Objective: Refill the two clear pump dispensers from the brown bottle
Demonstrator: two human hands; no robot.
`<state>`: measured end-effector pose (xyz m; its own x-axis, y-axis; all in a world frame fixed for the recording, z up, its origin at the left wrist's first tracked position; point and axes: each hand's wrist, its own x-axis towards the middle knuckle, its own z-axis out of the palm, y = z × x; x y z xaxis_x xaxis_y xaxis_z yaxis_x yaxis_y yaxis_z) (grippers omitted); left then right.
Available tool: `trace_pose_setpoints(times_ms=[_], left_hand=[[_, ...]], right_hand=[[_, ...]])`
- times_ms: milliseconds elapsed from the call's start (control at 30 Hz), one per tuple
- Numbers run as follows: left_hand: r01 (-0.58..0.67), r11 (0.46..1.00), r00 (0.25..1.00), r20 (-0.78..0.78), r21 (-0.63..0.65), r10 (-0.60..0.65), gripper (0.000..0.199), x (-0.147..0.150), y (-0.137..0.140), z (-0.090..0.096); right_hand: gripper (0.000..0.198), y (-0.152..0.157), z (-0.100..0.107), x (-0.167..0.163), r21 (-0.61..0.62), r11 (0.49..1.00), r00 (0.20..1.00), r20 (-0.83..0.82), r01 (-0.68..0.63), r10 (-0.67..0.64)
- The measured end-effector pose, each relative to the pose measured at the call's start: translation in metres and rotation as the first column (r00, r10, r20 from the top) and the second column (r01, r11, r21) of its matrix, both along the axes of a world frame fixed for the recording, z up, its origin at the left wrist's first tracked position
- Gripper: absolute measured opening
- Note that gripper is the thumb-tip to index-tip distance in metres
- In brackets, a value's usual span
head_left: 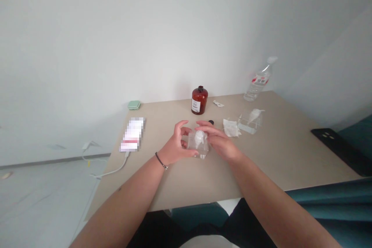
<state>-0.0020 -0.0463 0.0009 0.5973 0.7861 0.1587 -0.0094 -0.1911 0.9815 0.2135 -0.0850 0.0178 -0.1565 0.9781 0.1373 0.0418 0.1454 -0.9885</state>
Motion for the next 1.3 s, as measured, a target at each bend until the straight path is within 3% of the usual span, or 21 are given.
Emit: trace_pose_setpoints(times_ms=[100,200,267,300,367,433,567,700,900,1133,1300], left_hand=[[0.219,0.971,0.965,0.169,-0.099,-0.201,0.112,-0.001,0.001,0.002],[0.425,0.898,0.873,0.314,-0.116,-0.372,0.116,-0.001,-0.001,0.006],[0.497,0.861,0.827,0.360,-0.109,-0.431,0.119,-0.001,-0.002,0.007],[0.500,0.859,0.823,0.368,-0.107,-0.433,0.120,-0.002,-0.003,0.007],[0.434,0.894,0.856,0.357,-0.107,-0.373,0.125,-0.004,-0.005,0.007],[0.285,0.952,0.921,0.306,-0.109,-0.241,0.128,-0.005,-0.007,0.007],[-0.022,0.999,0.990,0.137,-0.040,0.027,0.123,-0.002,-0.016,0.009],[-0.209,0.970,0.977,0.061,0.124,0.203,0.115,0.006,-0.027,0.010],[-0.355,0.899,0.935,0.084,0.258,0.345,0.102,0.016,-0.037,0.011],[-0.483,0.784,0.869,0.099,0.389,0.485,0.099,0.018,-0.040,0.007],[-0.476,0.803,0.873,0.084,0.358,0.480,0.101,0.017,-0.036,0.006]], right_hand=[[0.036,0.002,0.018,0.006,0.004,0.970,0.970,0.004,-0.243,0.243],[0.043,0.004,0.034,0.007,-0.009,0.887,0.887,0.007,-0.462,0.462],[0.047,0.004,0.043,0.005,0.005,0.833,0.833,0.033,-0.553,0.552],[0.047,0.003,0.046,0.004,0.015,0.834,0.833,0.064,-0.552,0.550],[0.048,0.000,0.050,0.002,0.055,0.878,0.871,0.166,-0.476,0.462],[0.049,-0.003,0.051,0.001,0.118,0.927,0.907,0.282,-0.356,0.312],[0.039,-0.009,0.046,0.001,0.237,0.956,0.889,0.456,-0.171,0.046],[0.025,-0.013,0.040,-0.003,0.366,0.929,0.833,0.530,-0.055,-0.160],[0.021,-0.015,0.038,-0.014,0.466,0.884,0.778,0.544,0.031,-0.314],[0.015,-0.014,0.037,-0.023,0.492,0.865,0.748,0.536,0.100,-0.391],[0.014,-0.013,0.040,-0.023,0.452,0.886,0.712,0.589,0.102,-0.382]])
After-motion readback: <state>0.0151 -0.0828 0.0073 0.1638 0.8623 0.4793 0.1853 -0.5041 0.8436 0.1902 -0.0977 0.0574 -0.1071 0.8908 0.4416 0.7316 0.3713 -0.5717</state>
